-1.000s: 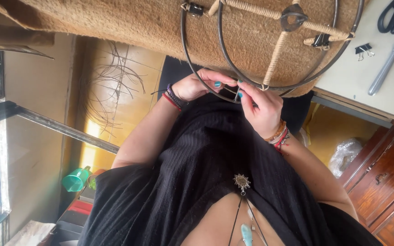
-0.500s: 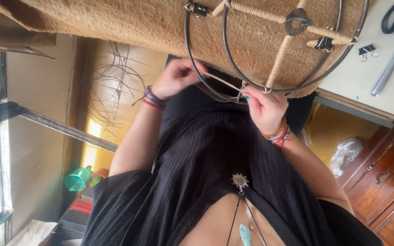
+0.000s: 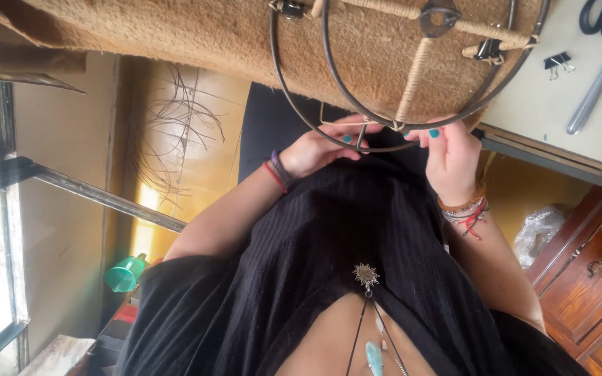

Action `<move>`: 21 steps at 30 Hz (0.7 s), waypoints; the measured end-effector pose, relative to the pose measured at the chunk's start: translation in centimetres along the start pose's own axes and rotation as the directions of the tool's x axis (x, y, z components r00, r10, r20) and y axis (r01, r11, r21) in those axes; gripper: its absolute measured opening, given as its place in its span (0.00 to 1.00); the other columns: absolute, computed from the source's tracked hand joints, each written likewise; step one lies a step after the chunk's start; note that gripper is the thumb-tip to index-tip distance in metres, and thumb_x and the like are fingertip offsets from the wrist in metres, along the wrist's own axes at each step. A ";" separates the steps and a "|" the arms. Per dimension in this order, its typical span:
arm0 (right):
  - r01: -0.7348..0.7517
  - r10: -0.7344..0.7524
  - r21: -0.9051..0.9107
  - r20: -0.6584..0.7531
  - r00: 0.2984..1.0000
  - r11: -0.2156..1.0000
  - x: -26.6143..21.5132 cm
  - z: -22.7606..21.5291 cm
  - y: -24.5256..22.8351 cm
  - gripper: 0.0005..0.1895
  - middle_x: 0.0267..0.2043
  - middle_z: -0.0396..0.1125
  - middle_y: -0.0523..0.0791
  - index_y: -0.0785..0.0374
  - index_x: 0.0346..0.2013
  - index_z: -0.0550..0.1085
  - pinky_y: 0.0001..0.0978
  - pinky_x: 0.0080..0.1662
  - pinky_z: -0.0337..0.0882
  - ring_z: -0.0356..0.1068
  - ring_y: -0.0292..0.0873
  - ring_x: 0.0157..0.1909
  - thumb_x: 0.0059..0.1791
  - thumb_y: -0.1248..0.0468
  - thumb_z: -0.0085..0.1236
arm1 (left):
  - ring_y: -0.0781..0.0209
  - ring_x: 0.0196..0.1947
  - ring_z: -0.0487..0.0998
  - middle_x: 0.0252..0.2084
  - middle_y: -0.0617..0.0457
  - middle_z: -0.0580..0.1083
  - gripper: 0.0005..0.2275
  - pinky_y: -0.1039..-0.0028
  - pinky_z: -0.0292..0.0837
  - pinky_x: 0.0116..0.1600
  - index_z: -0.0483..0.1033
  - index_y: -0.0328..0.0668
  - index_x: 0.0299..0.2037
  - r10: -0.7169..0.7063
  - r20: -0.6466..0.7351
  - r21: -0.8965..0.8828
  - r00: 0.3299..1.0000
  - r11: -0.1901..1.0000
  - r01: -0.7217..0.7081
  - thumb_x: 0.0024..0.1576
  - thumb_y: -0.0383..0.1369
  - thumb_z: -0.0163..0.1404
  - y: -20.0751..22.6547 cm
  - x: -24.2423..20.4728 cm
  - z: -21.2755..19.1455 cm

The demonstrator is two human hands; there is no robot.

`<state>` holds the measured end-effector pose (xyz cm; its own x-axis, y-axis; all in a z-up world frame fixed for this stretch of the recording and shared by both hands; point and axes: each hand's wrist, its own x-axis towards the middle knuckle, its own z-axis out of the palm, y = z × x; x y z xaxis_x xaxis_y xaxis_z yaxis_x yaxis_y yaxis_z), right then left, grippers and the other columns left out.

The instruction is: Wrapping a thin cord or twine around a circular metal frame to create a decorative item or furniture component.

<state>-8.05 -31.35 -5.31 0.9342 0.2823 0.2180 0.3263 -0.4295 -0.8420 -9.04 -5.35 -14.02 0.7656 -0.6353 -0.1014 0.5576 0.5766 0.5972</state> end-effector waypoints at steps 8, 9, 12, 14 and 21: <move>0.079 -0.068 -0.314 0.046 0.997 0.946 0.9 0.5 -1.1 0.12 0.30 0.72 0.41 0.61 0.37 0.71 0.43 0.50 0.72 0.74 0.48 0.36 0.63 0.65 0.45 | 0.62 0.37 0.74 0.45 0.43 0.73 0.15 0.78 0.70 0.41 0.70 0.31 0.60 0.156 0.072 -0.211 0.985 0.968 -0.138 0.65 0.29 0.47 -2.8 4.4 -1.4; 0.070 -0.068 -0.238 0.019 0.998 0.969 1.2 0.6 -1.7 0.12 0.31 0.71 0.43 0.63 0.38 0.72 0.44 0.49 0.73 0.73 0.50 0.36 0.63 0.66 0.44 | 0.68 0.31 0.67 0.33 0.49 0.70 0.13 0.83 0.62 0.38 0.73 0.28 0.54 0.185 0.062 -0.087 0.981 0.980 -0.180 0.66 0.31 0.47 -2.6 4.6 -1.7; 0.016 -0.018 -0.029 -0.092 0.996 0.999 2.1 0.1 -4.9 0.16 0.40 0.74 0.53 0.71 0.44 0.72 0.43 0.45 0.76 0.75 0.51 0.39 0.63 0.63 0.37 | 0.68 0.33 0.76 0.35 0.46 0.79 0.08 0.81 0.71 0.45 0.79 0.31 0.44 0.264 -0.039 0.201 0.964 0.947 -0.251 0.62 0.29 0.54 -2.9 4.8 -3.2; 0.097 -0.099 -0.019 -0.212 0.972 0.995 1.9 0.1 -4.9 0.11 0.40 0.67 0.50 0.71 0.44 0.68 0.41 0.48 0.73 0.69 0.49 0.41 0.61 0.65 0.40 | 0.73 0.29 0.72 0.29 0.53 0.74 0.06 0.85 0.68 0.40 0.81 0.31 0.43 0.243 -0.131 0.245 0.961 0.948 -0.206 0.60 0.27 0.58 -1.3 4.2 -1.9; 0.272 -0.380 -0.281 -0.474 0.794 0.920 1.9 1.0 -8.5 0.17 0.39 0.57 0.53 0.66 0.48 0.60 0.44 0.48 0.65 0.58 0.52 0.44 0.53 0.64 0.58 | 0.79 0.23 0.54 0.24 0.68 0.63 0.05 0.87 0.48 0.30 0.82 0.41 0.42 0.204 -0.204 0.426 0.957 0.899 -0.101 0.61 0.33 0.58 -1.5 3.3 -3.0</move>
<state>-9.16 -26.30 1.74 0.6865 -0.0197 0.7269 0.5947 -0.5600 -0.5768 -6.38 -6.72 -17.62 0.9123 -0.3857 -0.1375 0.2872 0.3632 0.8863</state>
